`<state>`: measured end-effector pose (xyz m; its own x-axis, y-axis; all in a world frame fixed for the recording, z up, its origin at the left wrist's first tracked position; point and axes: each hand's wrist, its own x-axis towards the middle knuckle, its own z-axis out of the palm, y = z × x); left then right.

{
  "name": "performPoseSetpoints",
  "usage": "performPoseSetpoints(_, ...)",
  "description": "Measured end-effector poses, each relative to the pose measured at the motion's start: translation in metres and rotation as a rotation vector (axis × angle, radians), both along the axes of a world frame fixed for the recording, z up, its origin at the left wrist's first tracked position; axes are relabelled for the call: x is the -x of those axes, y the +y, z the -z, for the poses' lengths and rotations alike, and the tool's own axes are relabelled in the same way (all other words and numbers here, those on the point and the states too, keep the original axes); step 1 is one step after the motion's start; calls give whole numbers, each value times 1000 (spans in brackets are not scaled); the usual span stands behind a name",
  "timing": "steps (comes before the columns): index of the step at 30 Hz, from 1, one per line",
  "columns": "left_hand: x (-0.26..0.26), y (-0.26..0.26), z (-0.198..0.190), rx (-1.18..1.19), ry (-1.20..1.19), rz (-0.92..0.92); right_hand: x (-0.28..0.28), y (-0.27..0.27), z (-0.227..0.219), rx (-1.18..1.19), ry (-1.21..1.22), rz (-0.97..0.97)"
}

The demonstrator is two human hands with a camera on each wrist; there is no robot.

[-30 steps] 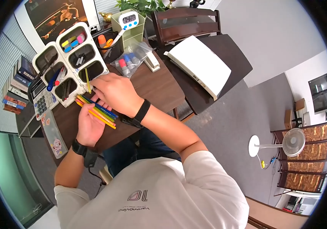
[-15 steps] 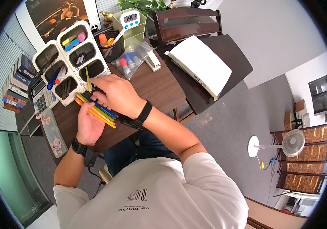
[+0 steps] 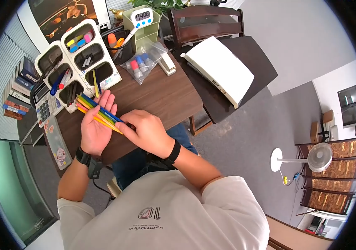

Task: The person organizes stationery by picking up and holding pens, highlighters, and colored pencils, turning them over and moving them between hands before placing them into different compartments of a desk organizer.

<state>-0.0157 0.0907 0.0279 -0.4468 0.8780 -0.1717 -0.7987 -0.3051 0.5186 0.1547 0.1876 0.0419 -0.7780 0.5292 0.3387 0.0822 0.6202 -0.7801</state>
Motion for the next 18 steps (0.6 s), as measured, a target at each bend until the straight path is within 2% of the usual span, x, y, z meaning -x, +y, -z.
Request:
performPoseSetpoints(4,4,0,2,-35,-1,8,1,-1,-6,-68,53,34)
performPoseSetpoints(10,3,0,0,-38,-31,-8,-10,0,-17,9,157,154)
performPoseSetpoints(12,4,0,-1,-43,-44,-7,-21,1,-20,132,263,264)
performPoseSetpoints(16,2,-2,-9,-16,-52,9,-31,10,-22,358,721,237)
performPoseSetpoints(18,1,-1,-6,-26,-52,10,-21,18,-23,295,724,218)
